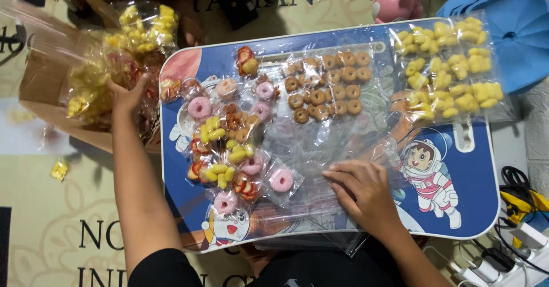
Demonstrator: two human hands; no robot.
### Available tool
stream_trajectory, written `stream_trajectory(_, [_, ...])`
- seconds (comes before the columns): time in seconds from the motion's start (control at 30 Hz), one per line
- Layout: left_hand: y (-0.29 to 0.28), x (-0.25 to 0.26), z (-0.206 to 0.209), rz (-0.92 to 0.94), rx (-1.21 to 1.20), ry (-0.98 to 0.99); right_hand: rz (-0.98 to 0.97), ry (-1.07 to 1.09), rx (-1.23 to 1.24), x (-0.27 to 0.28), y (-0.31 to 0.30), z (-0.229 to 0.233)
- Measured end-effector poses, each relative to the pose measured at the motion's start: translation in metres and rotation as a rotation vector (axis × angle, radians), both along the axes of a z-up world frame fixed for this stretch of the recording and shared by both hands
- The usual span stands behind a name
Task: Sort and package small donut-shaped and star-shaped snacks into plastic bags on a low table.
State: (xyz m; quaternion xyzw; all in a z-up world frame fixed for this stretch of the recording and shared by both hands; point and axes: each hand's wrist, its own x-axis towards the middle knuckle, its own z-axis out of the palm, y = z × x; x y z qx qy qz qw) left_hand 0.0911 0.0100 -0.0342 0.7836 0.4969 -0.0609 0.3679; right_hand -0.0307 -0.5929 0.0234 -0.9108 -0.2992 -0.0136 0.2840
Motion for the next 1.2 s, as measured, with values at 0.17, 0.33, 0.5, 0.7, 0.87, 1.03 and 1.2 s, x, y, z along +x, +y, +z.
stream_trajectory(0.17, [0.048,0.001,-0.088,-0.122,0.223,-0.277,0.002,-0.018,0.016,0.002,-0.001,-0.001])
stream_trajectory(0.33, [0.060,-0.011,-0.095,-0.111,0.394,-0.294,0.009,-0.027,0.032,0.003,0.000,0.002])
stream_trajectory(0.5, [0.111,-0.039,-0.128,-0.081,0.445,-0.426,0.008,0.008,0.072,0.004,-0.002,0.003])
stream_trajectory(0.7, [0.079,-0.078,-0.074,0.099,-0.030,-0.613,0.025,0.034,0.093,0.005,-0.003,0.004])
stream_trajectory(0.87, [0.035,-0.122,-0.008,0.216,-0.069,-0.542,0.036,0.003,0.116,0.006,-0.003,0.010])
stream_trajectory(1.03, [0.019,-0.179,0.010,0.259,-0.005,-0.626,0.043,-0.008,0.135,0.006,-0.005,0.008])
stream_trajectory(1.2, [0.042,-0.249,0.014,0.263,-0.059,-0.988,0.048,-0.009,0.120,0.005,-0.007,0.005])
